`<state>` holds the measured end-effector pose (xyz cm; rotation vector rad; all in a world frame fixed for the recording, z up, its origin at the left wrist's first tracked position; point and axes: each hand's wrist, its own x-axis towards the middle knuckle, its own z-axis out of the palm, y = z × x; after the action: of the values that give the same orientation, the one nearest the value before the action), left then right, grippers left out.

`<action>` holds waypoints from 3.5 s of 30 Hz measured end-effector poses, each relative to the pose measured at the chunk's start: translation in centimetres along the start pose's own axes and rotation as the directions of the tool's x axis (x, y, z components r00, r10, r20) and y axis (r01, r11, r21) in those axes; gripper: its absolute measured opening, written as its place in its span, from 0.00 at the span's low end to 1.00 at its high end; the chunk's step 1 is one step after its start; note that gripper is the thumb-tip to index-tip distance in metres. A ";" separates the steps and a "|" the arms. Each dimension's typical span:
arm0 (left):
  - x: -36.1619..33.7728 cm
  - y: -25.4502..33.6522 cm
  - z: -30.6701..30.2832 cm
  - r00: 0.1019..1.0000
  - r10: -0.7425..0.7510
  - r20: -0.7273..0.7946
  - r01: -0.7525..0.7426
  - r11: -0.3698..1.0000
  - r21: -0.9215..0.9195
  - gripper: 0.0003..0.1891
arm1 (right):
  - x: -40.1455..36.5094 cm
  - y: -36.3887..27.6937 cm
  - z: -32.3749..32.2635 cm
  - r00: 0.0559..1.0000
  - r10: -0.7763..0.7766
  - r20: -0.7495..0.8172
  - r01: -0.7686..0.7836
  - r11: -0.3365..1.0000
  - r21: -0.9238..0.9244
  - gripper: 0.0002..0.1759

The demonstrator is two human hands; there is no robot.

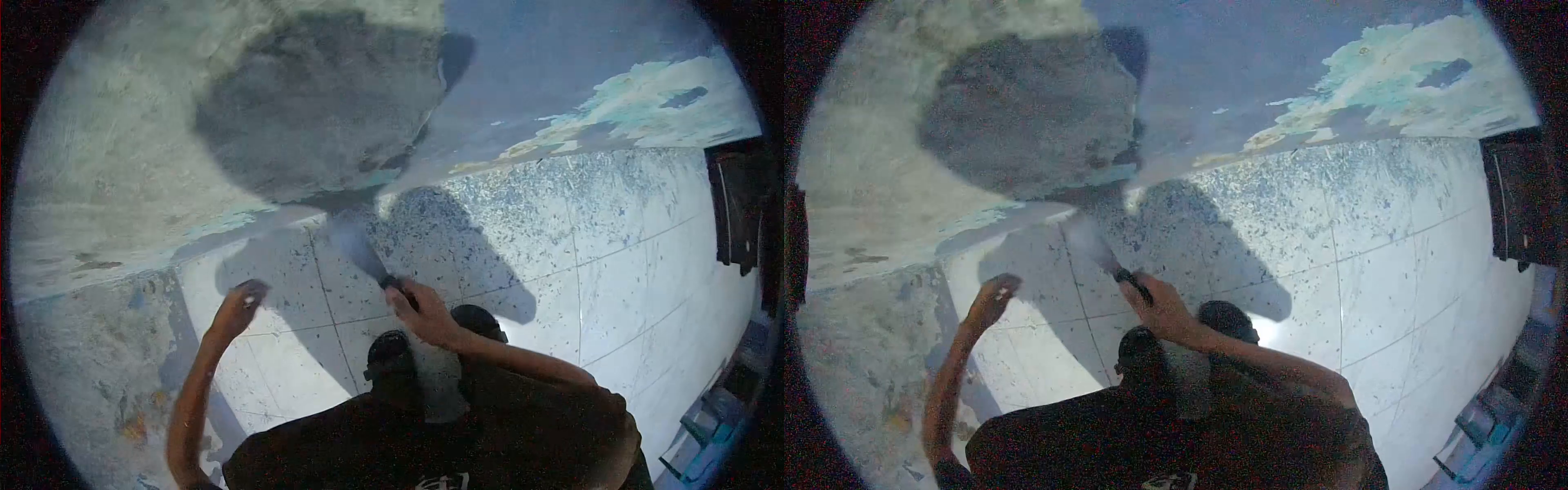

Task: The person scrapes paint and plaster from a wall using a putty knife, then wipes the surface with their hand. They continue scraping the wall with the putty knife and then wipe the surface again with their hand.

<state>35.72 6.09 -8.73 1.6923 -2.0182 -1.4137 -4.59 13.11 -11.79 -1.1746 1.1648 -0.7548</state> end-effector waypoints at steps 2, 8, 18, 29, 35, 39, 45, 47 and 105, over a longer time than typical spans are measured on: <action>-5.7 -1.5 -2.8 0.947 -0.201 -0.252 0.239 0.962 0.132 0.17 | -1.2 1.3 -0.4 0.999 0.023 0.038 -0.021 0.998 -0.066 0.23; -21.9 -16.9 -1.8 0.518 -0.177 -0.837 0.706 0.640 0.302 0.16 | -4.3 2.9 -3.0 0.992 0.124 0.035 -0.122 0.991 -0.056 0.23; 4.0 9.4 9.0 0.998 0.012 -0.060 -0.022 0.986 -0.166 0.22 | 0.8 0.9 -2.0 0.997 -0.028 0.070 -0.008 0.884 0.467 0.22; 14.7 23.2 13.7 0.951 0.093 -0.294 -0.278 0.672 -0.687 0.21 | 5.8 0.1 0.0 0.990 0.138 0.013 -0.119 0.799 0.590 0.34; 16.1 23.6 15.4 0.929 0.099 -0.357 -0.323 0.689 -0.649 0.23 | 7.1 1.4 -0.4 0.988 0.045 -0.145 0.046 0.821 0.570 0.35; 16.0 24.9 15.3 0.916 0.077 -0.395 -0.317 0.742 -0.591 0.24 | 7.8 2.0 -0.6 0.982 -0.009 -0.190 0.116 0.818 0.564 0.35; 15.9 25.2 15.2 0.896 0.102 -0.431 -0.313 0.835 -0.452 0.24 | 8.8 3.5 -1.4 0.985 -0.121 -0.123 0.169 0.822 0.545 0.36; 16.0 25.1 15.4 0.902 0.096 -0.420 -0.307 0.826 -0.472 0.24 | 9.0 3.6 -1.6 0.986 -0.083 -0.146 0.149 0.828 0.541 0.36; 16.4 25.3 16.4 0.895 0.082 -0.439 -0.392 0.614 -0.685 0.21 | 10.2 3.9 -2.1 0.987 -0.095 -0.128 0.151 0.812 0.563 0.38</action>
<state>2.15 -0.58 -6.43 1.1190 -1.1075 -1.4101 -4.21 4.17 -18.39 -0.7106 0.8452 -1.1759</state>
